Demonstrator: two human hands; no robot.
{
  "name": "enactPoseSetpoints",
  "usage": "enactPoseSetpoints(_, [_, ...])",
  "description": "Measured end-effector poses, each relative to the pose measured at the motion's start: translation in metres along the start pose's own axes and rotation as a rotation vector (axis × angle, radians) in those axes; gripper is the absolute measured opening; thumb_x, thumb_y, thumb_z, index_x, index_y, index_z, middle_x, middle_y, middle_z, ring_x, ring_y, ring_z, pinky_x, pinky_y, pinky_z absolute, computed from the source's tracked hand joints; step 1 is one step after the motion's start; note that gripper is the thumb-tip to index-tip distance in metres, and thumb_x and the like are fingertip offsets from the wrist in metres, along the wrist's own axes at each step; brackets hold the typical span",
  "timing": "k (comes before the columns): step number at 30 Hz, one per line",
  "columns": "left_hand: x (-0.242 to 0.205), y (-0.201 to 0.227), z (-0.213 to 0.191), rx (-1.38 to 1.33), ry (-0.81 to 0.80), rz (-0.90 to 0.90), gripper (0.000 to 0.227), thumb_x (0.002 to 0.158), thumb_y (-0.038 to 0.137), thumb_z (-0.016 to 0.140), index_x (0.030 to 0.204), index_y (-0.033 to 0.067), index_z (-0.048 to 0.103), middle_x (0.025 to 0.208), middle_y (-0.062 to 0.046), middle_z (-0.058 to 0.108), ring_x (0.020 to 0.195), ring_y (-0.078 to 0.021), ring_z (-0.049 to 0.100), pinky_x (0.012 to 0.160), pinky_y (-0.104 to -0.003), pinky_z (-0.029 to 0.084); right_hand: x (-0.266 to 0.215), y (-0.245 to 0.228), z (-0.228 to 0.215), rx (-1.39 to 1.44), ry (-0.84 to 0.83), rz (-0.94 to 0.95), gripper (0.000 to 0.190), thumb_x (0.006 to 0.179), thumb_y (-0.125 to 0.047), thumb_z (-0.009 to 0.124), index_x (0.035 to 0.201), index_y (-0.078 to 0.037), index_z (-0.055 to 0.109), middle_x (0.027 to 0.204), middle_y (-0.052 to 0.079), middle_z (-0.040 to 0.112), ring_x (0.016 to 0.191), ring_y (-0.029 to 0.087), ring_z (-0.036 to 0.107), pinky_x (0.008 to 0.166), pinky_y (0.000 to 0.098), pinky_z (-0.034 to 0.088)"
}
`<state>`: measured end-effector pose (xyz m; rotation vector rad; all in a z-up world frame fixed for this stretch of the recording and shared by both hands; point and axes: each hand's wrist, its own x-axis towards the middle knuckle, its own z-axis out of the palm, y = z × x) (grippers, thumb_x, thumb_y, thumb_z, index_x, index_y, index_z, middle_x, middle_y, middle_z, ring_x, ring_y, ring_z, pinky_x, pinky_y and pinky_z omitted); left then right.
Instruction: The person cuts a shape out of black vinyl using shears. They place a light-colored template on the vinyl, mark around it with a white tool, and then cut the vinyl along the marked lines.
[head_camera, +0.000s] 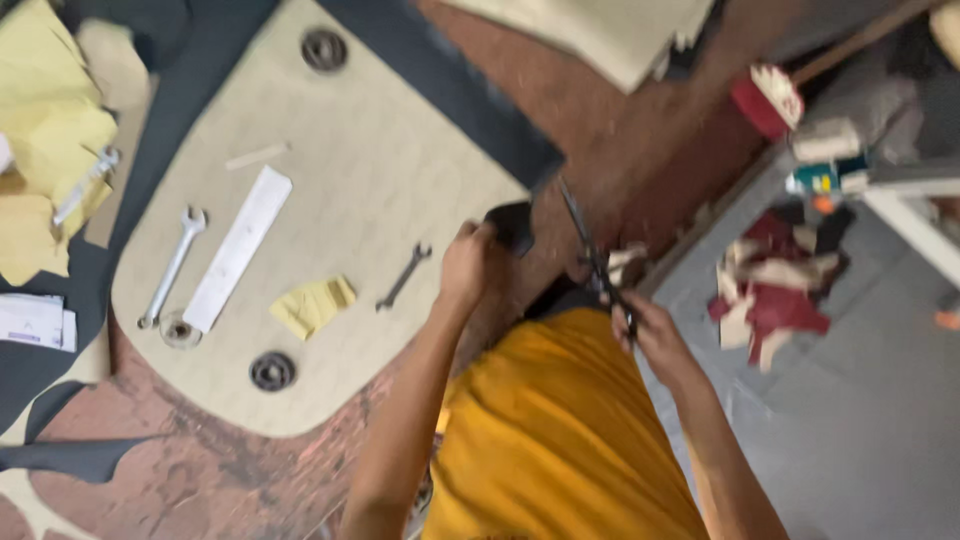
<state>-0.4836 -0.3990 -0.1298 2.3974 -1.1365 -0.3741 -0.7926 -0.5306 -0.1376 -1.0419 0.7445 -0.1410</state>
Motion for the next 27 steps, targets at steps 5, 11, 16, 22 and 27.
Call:
enactPoseSetpoints(5, [0.052, -0.085, -0.092, 0.099, 0.423, -0.046, 0.013, 0.089, -0.002, 0.067, 0.101, -0.0008, 0.069, 0.094, -0.022, 0.064, 0.088, -0.0430, 0.061, 0.076, -0.050, 0.048, 0.044, -0.014, -0.074, -0.034, -0.219, 0.158, 0.033, 0.099, -0.011, 0.052, 0.128, 0.000, 0.064, 0.078, -0.002, 0.059, 0.065, 0.007, 0.054, 0.055, 0.0223, 0.045])
enactPoseSetpoints(11, [0.071, -0.092, -0.165, 0.469, 0.455, -0.446, 0.052, 0.092, 0.012, 0.075, 0.142, 0.0115, 0.061, 0.144, -0.025, 0.045, 0.129, -0.0458, 0.050, 0.094, -0.057, 0.044, 0.063, -0.008, -0.122, -0.063, -0.388, 0.280, 0.034, 0.100, -0.016, 0.058, 0.130, 0.000, 0.062, 0.073, -0.001, 0.055, 0.058, 0.008, 0.047, 0.050, 0.0239, 0.040])
enactPoseSetpoints(16, [0.086, -0.019, -0.046, 0.348, 0.378, -0.218, 0.059, 0.097, 0.033, 0.073, 0.147, 0.0106, 0.053, 0.154, -0.024, 0.039, 0.145, -0.0413, 0.033, 0.118, -0.069, 0.021, 0.087, -0.001, -0.104, -0.040, -0.482, 0.118, 0.037, 0.105, -0.022, 0.058, 0.132, 0.004, 0.062, 0.075, -0.004, 0.050, 0.068, 0.007, 0.049, 0.060, 0.0225, 0.042])
enactPoseSetpoints(22, [0.083, 0.012, -0.011, 0.360, 0.153, -0.373, 0.065, 0.101, 0.055, 0.053, 0.154, 0.0173, 0.045, 0.164, -0.024, 0.026, 0.156, -0.0393, 0.010, 0.119, -0.072, -0.003, 0.083, -0.007, -0.082, -0.054, -0.398, 0.222, 0.044, 0.093, -0.017, 0.059, 0.134, -0.001, 0.061, 0.076, -0.005, 0.051, 0.065, 0.006, 0.048, 0.058, 0.0214, 0.039])
enactPoseSetpoints(27, [0.076, 0.004, -0.005, 0.482, 0.083, -0.358, 0.070, 0.106, 0.058, 0.040, 0.162, 0.0174, 0.037, 0.169, -0.023, 0.020, 0.158, -0.0404, 0.006, 0.120, -0.072, -0.007, 0.079, -0.010, -0.073, -0.109, -0.386, 0.216, 0.036, 0.100, -0.015, 0.057, 0.131, 0.000, 0.062, 0.075, -0.004, 0.050, 0.066, 0.006, 0.047, 0.060, 0.0218, 0.040])
